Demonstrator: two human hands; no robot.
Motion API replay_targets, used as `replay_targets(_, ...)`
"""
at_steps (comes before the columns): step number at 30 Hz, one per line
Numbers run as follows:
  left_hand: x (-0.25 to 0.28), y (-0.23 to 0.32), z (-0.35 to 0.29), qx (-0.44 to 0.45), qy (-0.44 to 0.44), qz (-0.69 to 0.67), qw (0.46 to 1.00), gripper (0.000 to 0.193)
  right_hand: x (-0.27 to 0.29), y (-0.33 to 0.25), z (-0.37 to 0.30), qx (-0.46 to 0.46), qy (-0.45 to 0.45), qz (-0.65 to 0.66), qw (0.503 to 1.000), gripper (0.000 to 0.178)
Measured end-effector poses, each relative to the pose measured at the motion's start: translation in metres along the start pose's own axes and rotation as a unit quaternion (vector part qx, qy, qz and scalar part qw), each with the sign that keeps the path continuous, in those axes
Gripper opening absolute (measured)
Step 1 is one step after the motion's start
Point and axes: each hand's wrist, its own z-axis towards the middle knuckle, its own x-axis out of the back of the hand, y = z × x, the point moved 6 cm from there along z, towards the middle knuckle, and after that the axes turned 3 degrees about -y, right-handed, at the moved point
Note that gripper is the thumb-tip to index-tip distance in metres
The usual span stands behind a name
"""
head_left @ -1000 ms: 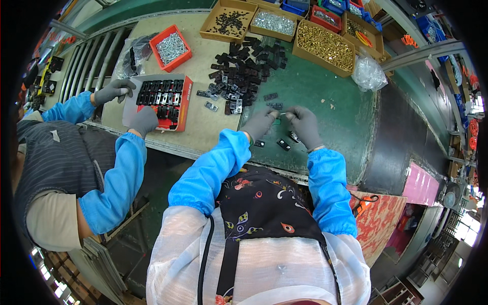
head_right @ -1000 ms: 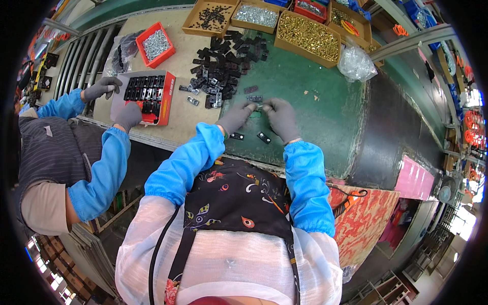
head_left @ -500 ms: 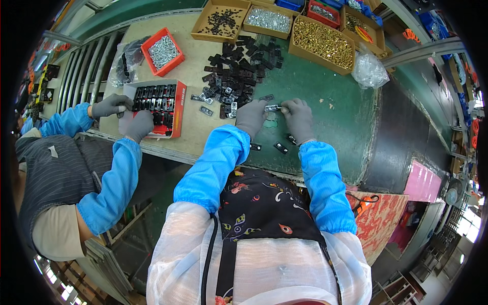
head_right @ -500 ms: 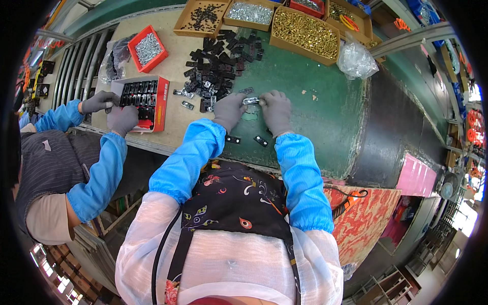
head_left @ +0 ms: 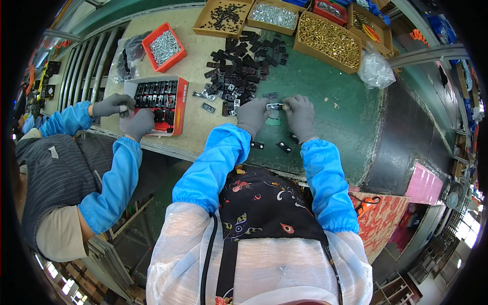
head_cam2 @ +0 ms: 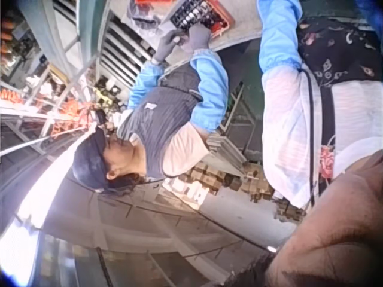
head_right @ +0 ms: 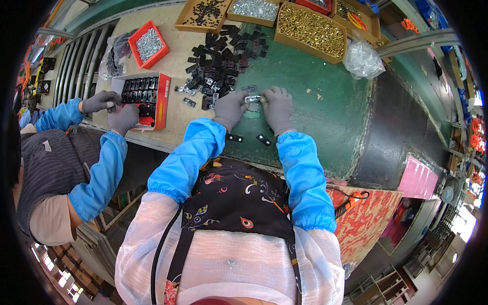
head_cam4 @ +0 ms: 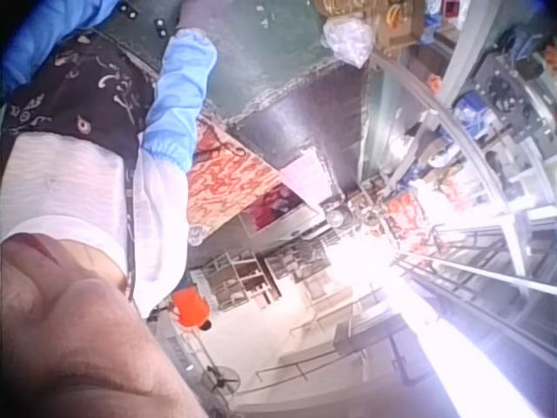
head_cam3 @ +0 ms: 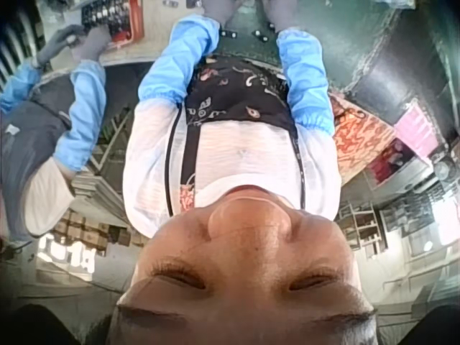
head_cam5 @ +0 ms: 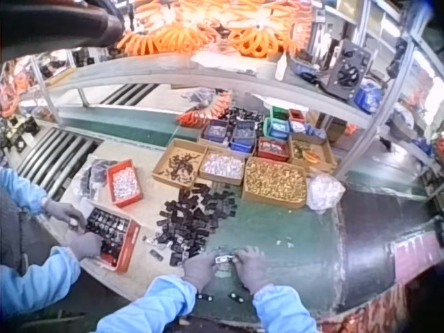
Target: The person assembles electronic components by hand, then sorts them into a partitioned red tray.
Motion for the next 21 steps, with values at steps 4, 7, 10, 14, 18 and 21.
replay_targets(4, 0.002, 0.0, 0.0, 0.003, -0.004, 0.006, 1.0, 0.025, -0.001, -0.007, 0.002, 0.013, -0.017, -0.005, 1.0, 0.011)
replay_targets(7, 0.002, 0.0, 0.002, 0.007, -0.017, 0.012, 1.0, 0.025, -0.004, -0.01, 0.003, 0.038, -0.029, -0.036, 0.998, 0.011)
replay_targets(10, 0.002, -0.001, 0.002, -0.001, -0.009, 0.002, 1.0, 0.025, -0.008, -0.016, 0.005, 0.076, -0.041, -0.093, 0.992, 0.01)
replay_targets(14, 0.002, -0.002, 0.002, -0.005, -0.002, 0.002, 1.0, 0.026, -0.016, -0.033, 0.007, 0.145, -0.092, -0.204, 0.964, 0.009)
replay_targets(18, 0.0, -0.003, 0.002, 0.001, -0.005, 0.005, 1.0, 0.029, -0.02, -0.036, 0.007, 0.126, -0.097, -0.204, 0.966, 0.01)
replay_targets(21, 0.004, 0.001, 0.0, 0.005, -0.007, -0.013, 1.0, 0.034, -0.018, -0.035, 0.003, 0.111, -0.082, -0.197, 0.971, 0.011)
